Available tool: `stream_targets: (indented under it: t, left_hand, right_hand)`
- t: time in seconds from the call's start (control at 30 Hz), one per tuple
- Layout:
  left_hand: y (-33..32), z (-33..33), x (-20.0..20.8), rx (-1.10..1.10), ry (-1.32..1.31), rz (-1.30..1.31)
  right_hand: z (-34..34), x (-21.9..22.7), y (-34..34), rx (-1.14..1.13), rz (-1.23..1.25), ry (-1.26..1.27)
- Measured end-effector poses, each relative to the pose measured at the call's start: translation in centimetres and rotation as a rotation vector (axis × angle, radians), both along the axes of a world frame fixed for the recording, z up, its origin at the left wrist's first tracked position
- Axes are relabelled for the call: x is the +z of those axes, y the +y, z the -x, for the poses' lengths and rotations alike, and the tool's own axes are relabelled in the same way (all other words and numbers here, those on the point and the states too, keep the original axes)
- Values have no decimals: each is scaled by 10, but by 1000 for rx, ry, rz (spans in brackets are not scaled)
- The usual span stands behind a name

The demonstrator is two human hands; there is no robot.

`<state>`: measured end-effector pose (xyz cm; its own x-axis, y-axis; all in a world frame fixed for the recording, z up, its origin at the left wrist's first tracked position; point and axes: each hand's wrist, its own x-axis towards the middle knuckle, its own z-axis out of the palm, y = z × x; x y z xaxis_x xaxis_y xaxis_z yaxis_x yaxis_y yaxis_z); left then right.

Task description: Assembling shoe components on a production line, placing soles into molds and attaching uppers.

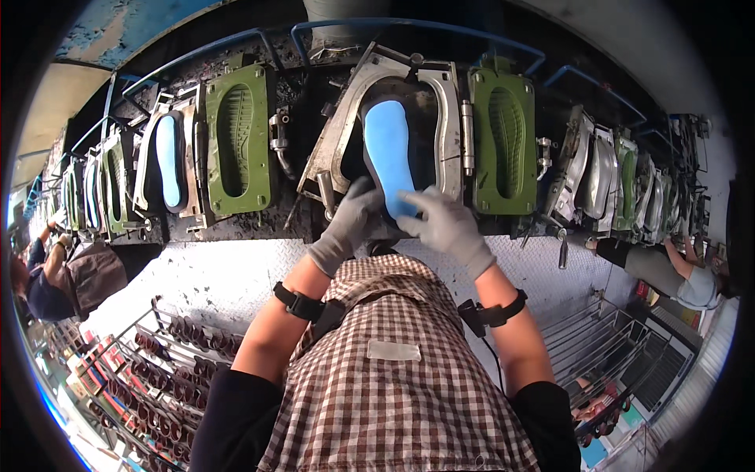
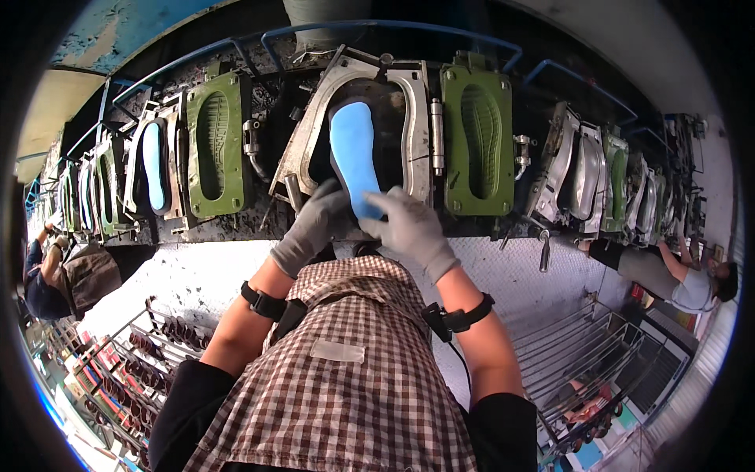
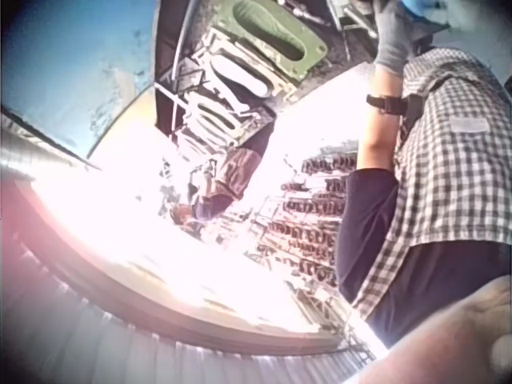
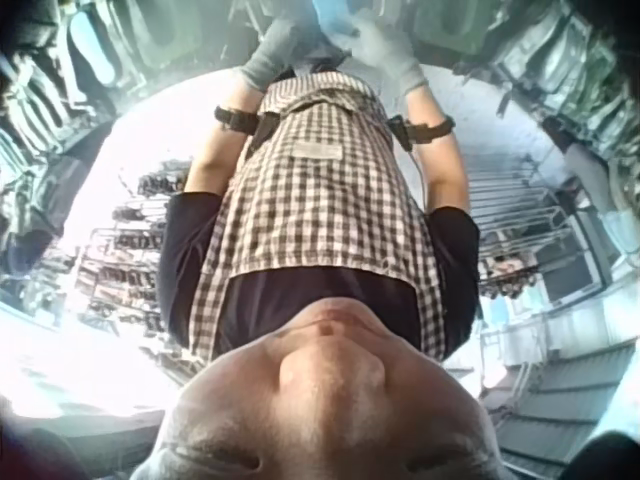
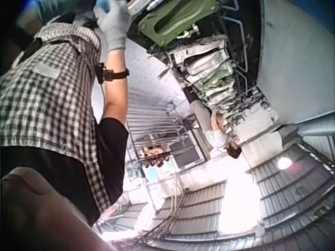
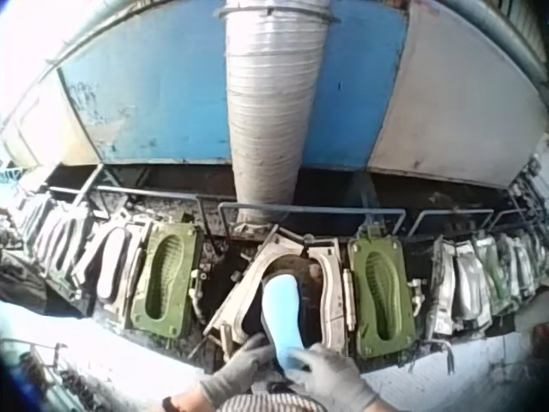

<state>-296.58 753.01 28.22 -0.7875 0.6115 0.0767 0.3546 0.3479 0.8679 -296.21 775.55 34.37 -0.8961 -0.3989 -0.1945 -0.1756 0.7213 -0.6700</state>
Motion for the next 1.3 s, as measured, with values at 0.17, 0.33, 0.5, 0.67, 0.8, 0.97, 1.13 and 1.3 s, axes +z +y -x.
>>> stream_targets:
  t: [0.17, 0.33, 0.5, 0.67, 0.8, 0.97, 1.13, 1.3]
  left_hand:
    - [40, 61, -12, 726, -1178, -910]
    - [41, 69, -32, 709, -1046, -854]
    - [63, 96, -53, 585, -921, -825]
    - [91, 134, -39, 606, -922, -809]
    - [89, 118, -56, 659, -394, -492]
    - [103, 42, -36, 638, -671, -505]
    - [110, -22, -27, 513, -1092, -428]
    - [135, -38, -80, 703, -934, -204]
  right_hand:
    - [57, -45, -16, -376, -63, -136]
    - [51, -68, -38, -580, 152, -55]
    - [49, -72, -31, -602, 108, 240]
    - [88, -65, -7, -555, -54, 483]
    - [84, -51, -2, -503, -8, 440]
    - [41, -28, 49, -596, -48, 459]
    - [1, -41, 136, -594, -336, 482]
    - [-12, -48, 139, -367, -397, 479]
